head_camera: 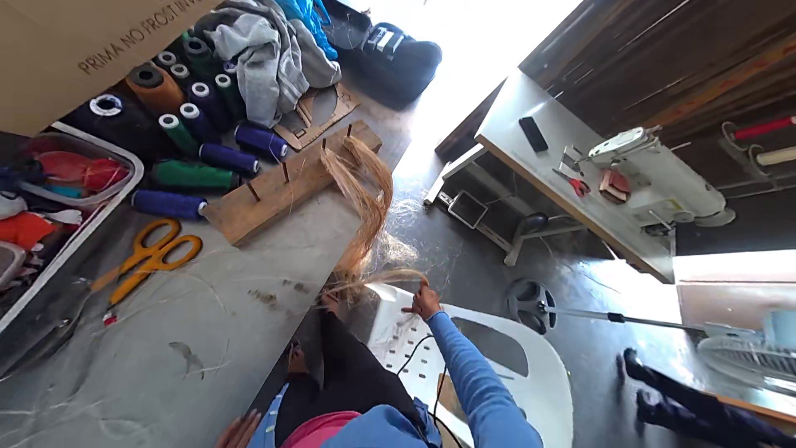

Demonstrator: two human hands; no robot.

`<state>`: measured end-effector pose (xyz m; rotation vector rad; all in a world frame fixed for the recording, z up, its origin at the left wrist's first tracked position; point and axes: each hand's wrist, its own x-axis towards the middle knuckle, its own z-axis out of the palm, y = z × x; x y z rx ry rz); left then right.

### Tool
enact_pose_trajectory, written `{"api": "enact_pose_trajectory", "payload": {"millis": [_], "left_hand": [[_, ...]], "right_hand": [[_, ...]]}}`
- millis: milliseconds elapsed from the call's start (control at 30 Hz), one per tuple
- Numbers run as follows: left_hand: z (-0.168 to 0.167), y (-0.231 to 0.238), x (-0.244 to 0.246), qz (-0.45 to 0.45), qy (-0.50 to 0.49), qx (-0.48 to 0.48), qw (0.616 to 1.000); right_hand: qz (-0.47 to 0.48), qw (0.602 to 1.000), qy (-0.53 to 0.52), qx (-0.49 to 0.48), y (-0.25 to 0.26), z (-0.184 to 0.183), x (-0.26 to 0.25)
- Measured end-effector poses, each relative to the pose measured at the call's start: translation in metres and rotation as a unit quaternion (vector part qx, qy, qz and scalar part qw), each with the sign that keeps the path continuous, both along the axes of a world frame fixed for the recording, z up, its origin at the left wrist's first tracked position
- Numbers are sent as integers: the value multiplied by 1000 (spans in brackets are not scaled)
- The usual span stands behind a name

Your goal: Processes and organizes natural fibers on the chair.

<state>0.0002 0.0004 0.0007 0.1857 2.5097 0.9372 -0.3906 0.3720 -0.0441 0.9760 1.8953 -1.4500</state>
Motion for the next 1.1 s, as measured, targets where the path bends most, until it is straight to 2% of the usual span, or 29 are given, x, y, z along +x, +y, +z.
{"api": "enact_pose_trajectory", "payload": {"millis": [67, 133, 200, 267, 300, 433, 567, 700, 800, 867, 900, 967, 1000, 1067, 1100], "left_hand": [[2, 0, 1, 33, 6, 32, 999], [-12, -3, 8, 42, 41, 38, 998], [-27, -2, 16, 3, 119, -28, 993], [-29, 1, 11, -66, 219, -150, 962], [-27, 3, 8, -85, 245, -180, 949], [-28, 6, 5, -71, 289, -156, 942], [-30, 6, 3, -57, 292, -138, 945], [-33, 5, 3, -52, 284, -123, 950], [-37, 4, 4, -51, 282, -97, 953], [-35, 3, 1, -31, 297, -53, 953], [-30, 5, -2, -11, 301, -18, 953], [-10, 18, -18, 30, 258, 67, 963], [2, 28, -30, 51, 193, 109, 974], [18, 52, -63, 110, -38, 196, 974], [13, 65, -84, 141, -149, 239, 949]], "right_hand": [[-88, 992, 17, -84, -17, 2, 27], [-142, 979, 11, -148, -29, 5, 54], [-155, 968, 1, -198, -32, 13, 77], [-152, 958, 4, -245, -32, 26, 96], [-153, 953, 3, -262, -33, 33, 107], [-128, 946, -25, -298, -47, 47, 160], [-195, 918, -56, -341, -66, 45, 202], [-227, 913, 0, -340, -54, 52, 193], [-225, 930, 46, -287, -32, 55, 176], [-169, 963, 58, -201, -32, 55, 171], [-108, 982, 57, -141, -38, 54, 172], [45, 998, 39, -31, -57, 54, 177], [112, 993, 36, 2, -66, 55, 184], [213, 975, 45, 37, -80, 58, 198], [251, 966, 47, 41, -84, 58, 203]]}}
